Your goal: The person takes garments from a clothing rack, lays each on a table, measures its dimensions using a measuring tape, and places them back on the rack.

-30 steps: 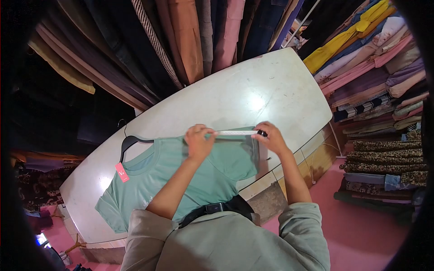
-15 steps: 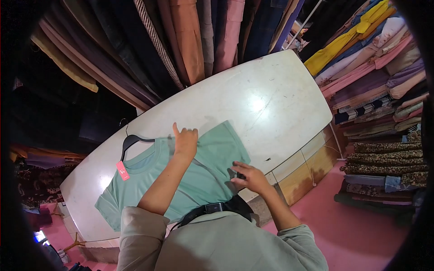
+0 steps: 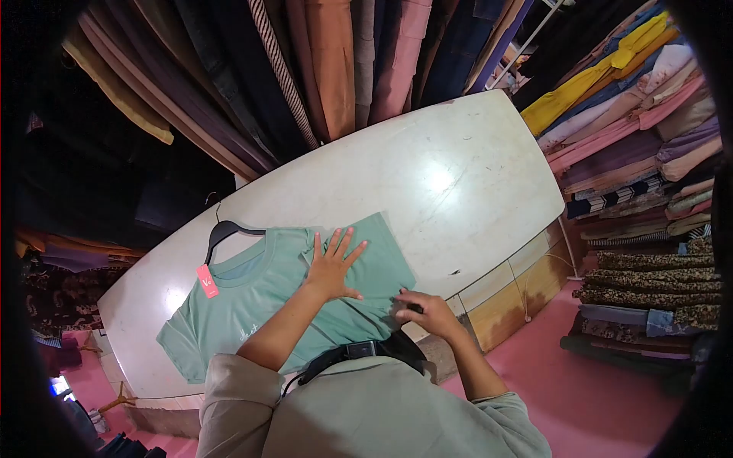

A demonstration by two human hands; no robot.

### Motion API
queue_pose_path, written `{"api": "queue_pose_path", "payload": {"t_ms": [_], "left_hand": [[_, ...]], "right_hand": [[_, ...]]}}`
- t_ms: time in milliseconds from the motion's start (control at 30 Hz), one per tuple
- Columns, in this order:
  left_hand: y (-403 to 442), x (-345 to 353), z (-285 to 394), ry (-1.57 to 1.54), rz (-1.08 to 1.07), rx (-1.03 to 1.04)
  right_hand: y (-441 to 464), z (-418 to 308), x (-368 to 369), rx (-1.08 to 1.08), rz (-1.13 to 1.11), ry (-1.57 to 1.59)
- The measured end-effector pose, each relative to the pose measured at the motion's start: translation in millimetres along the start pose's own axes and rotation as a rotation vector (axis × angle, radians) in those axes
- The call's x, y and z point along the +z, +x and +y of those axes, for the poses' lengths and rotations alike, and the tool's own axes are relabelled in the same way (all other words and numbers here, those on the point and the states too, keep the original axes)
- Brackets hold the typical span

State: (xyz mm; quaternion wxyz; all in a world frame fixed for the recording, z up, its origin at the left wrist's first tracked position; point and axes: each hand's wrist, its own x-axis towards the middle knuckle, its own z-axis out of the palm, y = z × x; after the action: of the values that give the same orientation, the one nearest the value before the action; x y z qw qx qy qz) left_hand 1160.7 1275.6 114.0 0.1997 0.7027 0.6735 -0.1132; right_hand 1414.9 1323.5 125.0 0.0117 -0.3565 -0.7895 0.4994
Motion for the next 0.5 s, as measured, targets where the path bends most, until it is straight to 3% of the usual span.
{"api": "queue_pose_path", "payload": {"t_ms": [33,133,200,233,300,333,400,500], "left_hand": [[-1,-4,1,0.000,-0.001,-0.001],[3,-8,12,0.045,-0.055,-0.038],[11,2,24,-0.129,0.384,0.041],[15,0,30,-0.128,0.382,0.041],[23,-6,43,-1.010,0.269,0.050],[25,-6,48,-1.008,0.265,0.051],[28,-5,55,-1.385,0.080,0.008],[33,-5,53,-1.349,0.080,-0.014]], "right_hand": [[1,0,0,0.055,0.062,0.263],[7,-3,1,0.029,0.157,0.365],[13,-6,2,-0.021,0.222,0.387],[15,-7,5,-0.021,0.222,0.389],[19,-8,11,-0.121,0.360,0.243],[21,-11,12,-0.119,0.362,0.247],[24,-16,10,-0.118,0.375,0.226],[27,-15,9,-0.122,0.417,0.191]]}}
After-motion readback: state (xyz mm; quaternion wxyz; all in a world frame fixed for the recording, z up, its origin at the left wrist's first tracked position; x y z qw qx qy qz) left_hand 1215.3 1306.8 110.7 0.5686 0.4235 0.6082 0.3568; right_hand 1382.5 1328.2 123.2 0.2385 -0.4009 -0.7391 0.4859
